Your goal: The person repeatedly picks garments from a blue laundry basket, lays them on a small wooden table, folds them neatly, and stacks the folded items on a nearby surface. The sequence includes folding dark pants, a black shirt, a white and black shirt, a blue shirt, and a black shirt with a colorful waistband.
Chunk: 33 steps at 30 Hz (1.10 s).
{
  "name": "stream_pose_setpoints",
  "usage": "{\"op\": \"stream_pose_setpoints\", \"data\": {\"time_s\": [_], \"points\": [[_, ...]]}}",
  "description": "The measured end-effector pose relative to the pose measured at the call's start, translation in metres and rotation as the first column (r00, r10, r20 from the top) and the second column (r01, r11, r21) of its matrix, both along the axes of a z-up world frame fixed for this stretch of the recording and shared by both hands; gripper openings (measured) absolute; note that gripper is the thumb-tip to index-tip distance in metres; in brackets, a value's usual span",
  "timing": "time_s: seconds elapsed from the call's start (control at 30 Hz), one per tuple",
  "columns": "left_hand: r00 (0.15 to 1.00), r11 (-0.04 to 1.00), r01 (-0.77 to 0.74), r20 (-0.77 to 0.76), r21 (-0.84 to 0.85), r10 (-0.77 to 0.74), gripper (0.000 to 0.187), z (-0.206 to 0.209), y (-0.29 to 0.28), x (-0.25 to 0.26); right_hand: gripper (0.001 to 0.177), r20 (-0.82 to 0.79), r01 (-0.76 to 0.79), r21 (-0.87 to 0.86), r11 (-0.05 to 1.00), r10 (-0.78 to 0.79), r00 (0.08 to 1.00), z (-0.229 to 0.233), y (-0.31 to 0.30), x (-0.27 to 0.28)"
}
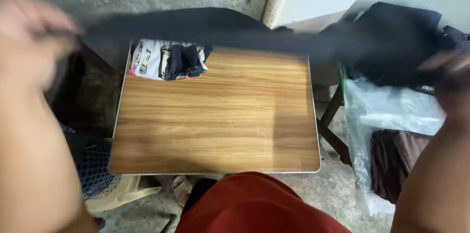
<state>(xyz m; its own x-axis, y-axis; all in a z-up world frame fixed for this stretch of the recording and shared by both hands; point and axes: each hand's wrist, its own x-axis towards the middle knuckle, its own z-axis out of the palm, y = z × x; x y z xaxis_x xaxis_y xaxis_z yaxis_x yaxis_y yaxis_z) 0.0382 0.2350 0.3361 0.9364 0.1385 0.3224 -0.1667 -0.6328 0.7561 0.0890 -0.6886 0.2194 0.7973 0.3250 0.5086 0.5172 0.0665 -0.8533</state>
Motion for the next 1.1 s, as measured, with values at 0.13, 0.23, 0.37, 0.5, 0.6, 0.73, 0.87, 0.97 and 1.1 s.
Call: {"op": "stream_pose_setpoints", "data": {"time_s": [0.13, 0.23, 0.37, 0.5, 0.6, 0.73, 0.87, 0.97, 1.1], "points": [[0.971, 0.983, 0.022, -0.239, 0.182, 0.023, 0.027, -0.061, -0.051, -0.071, 0.054, -0.232, 0.115, -0.205, 0.972, -0.162, 0.959, -0.049, 0.129, -0.118], [0.797, 0.972, 0.104, -0.602, 0.213, 0.047, 0.044, -0.164, -0.046, -0.09, 0.078, -0.497, 0.19, -0.424, 0.885, -0.403, 0.768, -0.137, 0.164, -0.146], [0.81, 0.903, 0.301, -0.582, 0.305, -0.073, 0.034, -0.282, -0.038, -0.12, 0.042, -0.626, 0.073, -0.514, 0.855, -0.431, 0.65, -0.209, 0.197, -0.182], [0.693, 0.86, 0.384, -0.721, 0.335, -0.029, 0.035, -0.363, -0.02, -0.151, 0.03, -0.755, -0.068, -0.495, 0.866, -0.39, 0.527, -0.241, 0.205, -0.203], [0.722, 0.853, 0.404, -0.688, 0.33, -0.075, 0.031, -0.355, -0.025, -0.169, 0.019, -0.793, -0.139, -0.499, 0.856, -0.386, 0.472, -0.239, 0.196, -0.213], [0.602, 0.887, 0.37, -0.799, 0.276, -0.002, 0.022, -0.317, -0.038, -0.18, 0.023, -0.789, -0.226, -0.539, 0.811, -0.393, 0.472, -0.253, 0.169, -0.221], [0.45, 0.939, 0.331, -0.89, 0.09, -0.073, 0.022, -0.35, -0.014, -0.186, 0.034, -0.897, -0.335, -0.438, 0.834, -0.379, 0.229, -0.232, 0.16, -0.215], [0.464, 0.96, 0.277, -0.879, 0.029, -0.108, 0.021, -0.341, -0.011, -0.18, 0.037, -0.912, -0.356, -0.411, 0.84, -0.388, 0.137, -0.201, 0.168, -0.192], [0.621, 0.929, 0.331, -0.78, 0.168, -0.08, 0.024, -0.327, -0.004, -0.151, 0.037, -0.783, -0.446, -0.621, 0.644, -0.531, 0.324, -0.139, 0.199, -0.127]]}}
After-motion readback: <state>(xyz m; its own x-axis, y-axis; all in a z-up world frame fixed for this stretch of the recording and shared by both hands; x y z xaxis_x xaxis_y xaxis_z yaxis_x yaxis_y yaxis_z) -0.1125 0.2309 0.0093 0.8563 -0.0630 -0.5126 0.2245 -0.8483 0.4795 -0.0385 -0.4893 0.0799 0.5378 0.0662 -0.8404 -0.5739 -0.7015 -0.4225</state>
